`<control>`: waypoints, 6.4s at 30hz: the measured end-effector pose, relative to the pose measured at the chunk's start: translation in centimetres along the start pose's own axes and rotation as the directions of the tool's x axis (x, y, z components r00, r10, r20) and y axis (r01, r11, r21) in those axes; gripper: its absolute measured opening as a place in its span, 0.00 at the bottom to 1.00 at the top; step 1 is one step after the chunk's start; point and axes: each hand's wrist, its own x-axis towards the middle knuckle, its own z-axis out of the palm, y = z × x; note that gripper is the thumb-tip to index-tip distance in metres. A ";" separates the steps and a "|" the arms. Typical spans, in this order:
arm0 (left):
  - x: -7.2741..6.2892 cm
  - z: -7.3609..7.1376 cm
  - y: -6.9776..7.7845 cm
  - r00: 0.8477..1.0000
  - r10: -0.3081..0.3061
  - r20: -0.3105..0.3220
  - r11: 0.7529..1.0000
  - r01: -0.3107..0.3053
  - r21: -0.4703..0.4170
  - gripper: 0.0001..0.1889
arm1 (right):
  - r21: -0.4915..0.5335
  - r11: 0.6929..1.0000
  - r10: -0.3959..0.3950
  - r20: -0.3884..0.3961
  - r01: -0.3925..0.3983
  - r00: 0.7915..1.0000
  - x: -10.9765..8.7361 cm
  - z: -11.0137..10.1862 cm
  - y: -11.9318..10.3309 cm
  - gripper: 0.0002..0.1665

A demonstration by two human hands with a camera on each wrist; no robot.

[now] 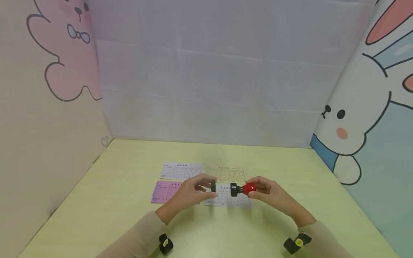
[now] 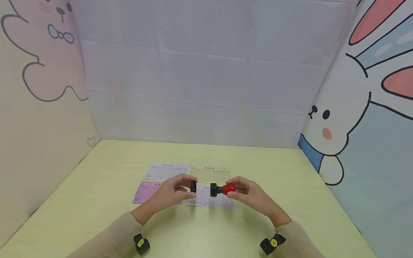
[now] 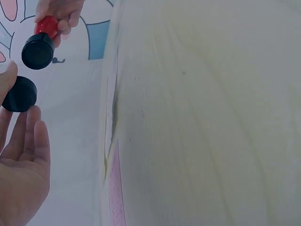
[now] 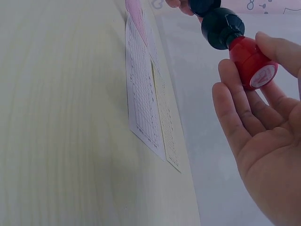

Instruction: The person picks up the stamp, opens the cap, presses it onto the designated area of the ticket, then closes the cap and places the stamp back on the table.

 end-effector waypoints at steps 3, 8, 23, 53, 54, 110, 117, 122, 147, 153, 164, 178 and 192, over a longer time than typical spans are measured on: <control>0.0 0.0 0.0 1.000 0.006 -0.003 1.000 -0.006 -0.002 0.26 | 0.003 1.000 0.001 0.000 -0.001 1.000 0.0 -0.1 0.1 0.24; 0.1 0.0 0.0 1.000 -0.003 -0.008 1.000 0.003 -0.027 0.26 | 0.008 1.000 0.003 -0.008 -0.003 1.000 -0.1 -0.2 0.2 0.24; 0.3 0.3 -0.2 0.999 -0.048 -0.019 0.992 0.046 -0.119 0.26 | 0.006 1.000 0.011 -0.049 -0.011 0.999 -0.2 -0.7 0.7 0.25; 3.8 4.8 0.2 1.000 0.015 -0.013 0.998 -0.014 0.065 0.27 | -0.150 0.986 0.028 -0.260 -0.069 0.965 -2.5 -3.6 1.6 0.27; 3.9 5.1 0.3 1.000 0.010 -0.010 0.997 -0.010 0.074 0.26 | -0.158 0.985 0.025 -0.268 -0.070 0.963 -2.7 -3.8 1.7 0.27; 9.7 14.8 1.9 0.989 -0.106 0.100 0.836 0.035 0.548 0.22 | -0.288 0.944 0.036 -0.397 -0.162 0.917 -4.3 -6.9 3.7 0.29; 9.7 15.0 2.1 0.988 -0.122 0.099 0.832 0.047 0.553 0.21 | -0.306 0.941 0.008 -0.405 -0.144 0.914 -4.1 -7.0 3.9 0.27; 9.7 14.9 2.1 0.988 -0.120 0.093 0.835 0.049 0.549 0.23 | -0.347 0.927 -0.011 -0.407 -0.144 0.914 -4.0 -7.0 4.0 0.27; 9.2 9.2 2.1 0.990 -0.121 0.068 0.938 0.092 0.333 0.26 | -0.447 0.890 -0.111 -0.398 -0.087 0.911 -2.9 -6.2 2.6 0.24; 9.2 7.0 1.9 0.992 -0.119 0.046 0.931 0.096 0.353 0.26 | -0.451 0.891 -0.141 -0.387 -0.054 0.911 -2.6 -6.0 2.8 0.21; 8.1 2.7 1.4 0.995 -0.095 0.025 0.938 0.081 0.338 0.25 | -0.411 0.910 -0.108 -0.377 -0.061 0.920 -1.8 -5.4 2.3 0.24; 5.6 -4.2 -0.7 0.999 -0.033 -0.025 0.942 0.040 0.332 0.21 | -0.363 0.932 -0.125 -0.324 -0.001 0.938 0.4 -3.7 1.9 0.23; 4.1 -10.6 -5.1 0.994 0.005 -0.108 0.827 0.057 0.559 0.22 | -0.298 0.952 -0.148 -0.262 0.066 0.954 2.9 -2.3 0.8 0.20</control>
